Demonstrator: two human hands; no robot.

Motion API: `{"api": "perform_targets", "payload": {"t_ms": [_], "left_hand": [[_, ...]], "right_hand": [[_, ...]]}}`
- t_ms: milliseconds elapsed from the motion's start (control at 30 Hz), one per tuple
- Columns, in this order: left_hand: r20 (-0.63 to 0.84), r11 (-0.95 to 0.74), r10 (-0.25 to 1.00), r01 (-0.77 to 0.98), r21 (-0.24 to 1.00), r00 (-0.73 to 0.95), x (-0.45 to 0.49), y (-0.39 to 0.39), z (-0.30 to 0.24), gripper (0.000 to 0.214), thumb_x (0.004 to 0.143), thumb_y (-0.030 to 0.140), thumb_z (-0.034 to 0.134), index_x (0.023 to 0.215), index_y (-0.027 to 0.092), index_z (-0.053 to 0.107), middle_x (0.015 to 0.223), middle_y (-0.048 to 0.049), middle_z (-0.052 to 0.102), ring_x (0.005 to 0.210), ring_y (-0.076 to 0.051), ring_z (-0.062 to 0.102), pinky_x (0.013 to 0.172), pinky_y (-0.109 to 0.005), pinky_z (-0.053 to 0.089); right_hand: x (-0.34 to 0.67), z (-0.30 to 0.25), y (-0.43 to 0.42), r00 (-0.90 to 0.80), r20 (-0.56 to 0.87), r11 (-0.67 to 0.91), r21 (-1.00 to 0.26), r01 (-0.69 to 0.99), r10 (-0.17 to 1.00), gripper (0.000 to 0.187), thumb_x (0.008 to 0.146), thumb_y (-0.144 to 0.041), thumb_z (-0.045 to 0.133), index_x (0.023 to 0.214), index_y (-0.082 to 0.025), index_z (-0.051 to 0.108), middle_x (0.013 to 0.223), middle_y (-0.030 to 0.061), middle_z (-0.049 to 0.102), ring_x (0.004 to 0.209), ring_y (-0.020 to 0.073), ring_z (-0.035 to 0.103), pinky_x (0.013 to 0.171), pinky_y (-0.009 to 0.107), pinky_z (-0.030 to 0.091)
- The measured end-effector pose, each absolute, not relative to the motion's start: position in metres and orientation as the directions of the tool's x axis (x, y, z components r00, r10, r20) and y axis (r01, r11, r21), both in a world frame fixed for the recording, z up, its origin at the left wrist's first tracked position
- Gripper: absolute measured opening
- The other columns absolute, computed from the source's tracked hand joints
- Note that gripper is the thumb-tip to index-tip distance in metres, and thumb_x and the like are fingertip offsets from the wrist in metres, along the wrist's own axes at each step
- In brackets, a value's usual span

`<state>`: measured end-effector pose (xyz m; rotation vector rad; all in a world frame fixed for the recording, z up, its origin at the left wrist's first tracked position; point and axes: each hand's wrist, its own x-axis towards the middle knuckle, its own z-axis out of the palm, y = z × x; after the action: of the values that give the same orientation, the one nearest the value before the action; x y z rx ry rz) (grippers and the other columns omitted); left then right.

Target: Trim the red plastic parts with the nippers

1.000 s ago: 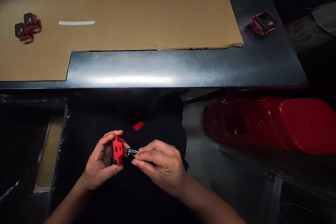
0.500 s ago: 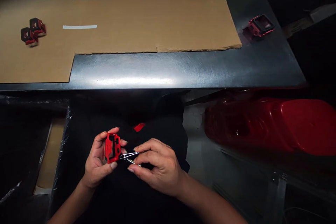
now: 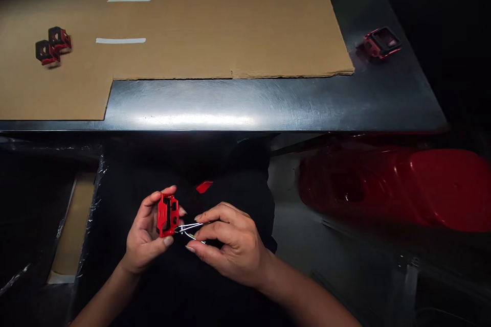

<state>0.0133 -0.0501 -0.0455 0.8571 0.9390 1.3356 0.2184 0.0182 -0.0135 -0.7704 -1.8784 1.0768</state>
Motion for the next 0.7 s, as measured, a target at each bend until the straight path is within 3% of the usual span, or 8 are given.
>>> {"api": "perform_targets", "payload": {"t_ms": [133,300,433,700], "left_hand": [[0.064,-0.055,0.997,-0.238,0.97,0.032,0.0115,-0.0512,-0.0527,0.073,0.084,0.017,0.073,0.148,0.032,0.04,0.152,-0.0117,0.036,0.104,-0.018,0.063,0.09,-0.035,0.061],[0.125,-0.122,0.985,-0.033,0.992,0.122,0.0066,-0.0511,-0.0555,0.079,0.085,0.021,0.073,0.154,0.028,0.034,0.15,-0.0143,0.038,0.133,-0.029,0.047,0.103,-0.042,0.054],[0.143,-0.152,0.973,0.036,0.988,0.179,0.0049,-0.0515,-0.0535,0.08,0.087,0.026,0.074,0.155,0.027,0.032,0.148,-0.015,0.041,0.138,-0.029,0.043,0.11,-0.045,0.048],[0.153,-0.166,0.971,0.061,0.984,0.183,0.0057,-0.0524,-0.0522,0.079,0.087,0.032,0.074,0.154,0.028,0.034,0.146,-0.0156,0.044,0.136,-0.029,0.045,0.109,-0.046,0.049]], "right_hand": [[0.2179,-0.0146,0.0196,-0.518,0.37,0.482,-0.871,0.097,0.772,0.008,0.082,-0.019,0.081,0.083,-0.016,0.074,0.089,0.0086,0.074,0.076,0.0174,0.07,0.067,0.03,0.059],[0.2171,-0.0155,0.0185,-0.526,0.394,0.5,-0.864,0.068,0.754,0.009,0.082,-0.02,0.081,0.083,-0.015,0.073,0.089,0.0092,0.074,0.076,0.0173,0.069,0.067,0.03,0.059],[0.2174,-0.0155,0.0177,-0.529,0.403,0.505,-0.862,0.055,0.747,0.008,0.083,-0.02,0.08,0.082,-0.015,0.073,0.088,0.0095,0.074,0.077,0.0175,0.069,0.067,0.03,0.059],[0.2181,-0.0157,0.0178,-0.514,0.413,0.509,-0.859,0.054,0.752,0.009,0.083,-0.02,0.08,0.081,-0.015,0.073,0.086,0.0089,0.074,0.076,0.017,0.069,0.067,0.029,0.059]]}}
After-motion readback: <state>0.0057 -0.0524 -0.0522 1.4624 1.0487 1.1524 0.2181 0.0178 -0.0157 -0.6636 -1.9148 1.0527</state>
